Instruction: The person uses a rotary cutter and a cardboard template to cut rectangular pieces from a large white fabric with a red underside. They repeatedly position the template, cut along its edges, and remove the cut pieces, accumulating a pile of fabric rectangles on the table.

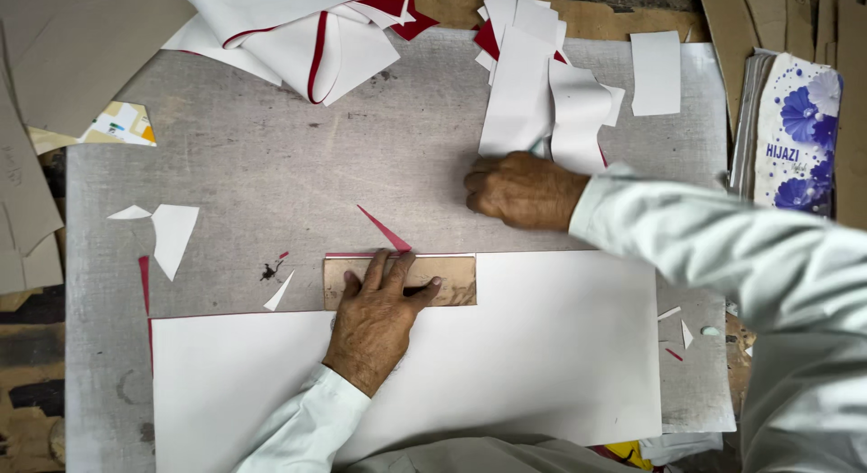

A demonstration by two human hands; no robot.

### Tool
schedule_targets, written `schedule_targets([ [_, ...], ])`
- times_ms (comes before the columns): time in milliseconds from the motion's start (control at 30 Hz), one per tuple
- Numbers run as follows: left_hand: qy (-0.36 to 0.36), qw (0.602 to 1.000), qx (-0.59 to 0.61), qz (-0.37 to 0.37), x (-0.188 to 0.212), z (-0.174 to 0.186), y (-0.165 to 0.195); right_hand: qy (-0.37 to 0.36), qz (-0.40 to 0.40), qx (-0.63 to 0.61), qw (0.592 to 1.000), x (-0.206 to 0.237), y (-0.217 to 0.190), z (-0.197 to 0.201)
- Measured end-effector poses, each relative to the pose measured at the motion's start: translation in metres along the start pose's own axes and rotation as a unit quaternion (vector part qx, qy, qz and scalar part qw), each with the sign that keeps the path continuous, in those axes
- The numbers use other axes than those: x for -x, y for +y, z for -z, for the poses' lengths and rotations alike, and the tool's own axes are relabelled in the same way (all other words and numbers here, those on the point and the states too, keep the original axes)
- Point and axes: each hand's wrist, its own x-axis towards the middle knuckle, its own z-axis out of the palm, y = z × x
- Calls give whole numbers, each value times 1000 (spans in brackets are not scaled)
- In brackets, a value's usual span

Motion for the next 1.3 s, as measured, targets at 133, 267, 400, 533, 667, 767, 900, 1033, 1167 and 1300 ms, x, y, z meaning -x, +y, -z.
schedule_targets([
  [133,140,990,15,2,18,-16,1,77,-241,-249,935,-11,-65,-6],
  [267,98,989,109,-24,65,-48,18,291,-271,-258,881,-29,-130,-21],
  [400,258,965,44,-26,78,-81,8,352,-216,-193,890,-30,-146,-36],
  [533,275,961,3,1,66,-101,0,414,-323,-238,817,6,-97,-12],
  [667,234,972,-7,29,63,-105,-1,483,-479,-111,724,76,-26,32],
  [767,202,979,-22,28,64,-107,-4,486,-519,-9,704,109,-44,22],
  [900,266,964,-13,-5,61,-110,-4,262,-487,-454,698,100,-149,-32],
  [1033,238,971,5,-21,66,-108,2,242,-465,-565,637,71,-224,-75],
  [1167,267,959,85,-35,74,-90,17,390,-420,-589,570,119,-197,-91],
  [1300,235,965,105,-44,50,-77,51,351,-568,-501,551,204,-133,-100],
])
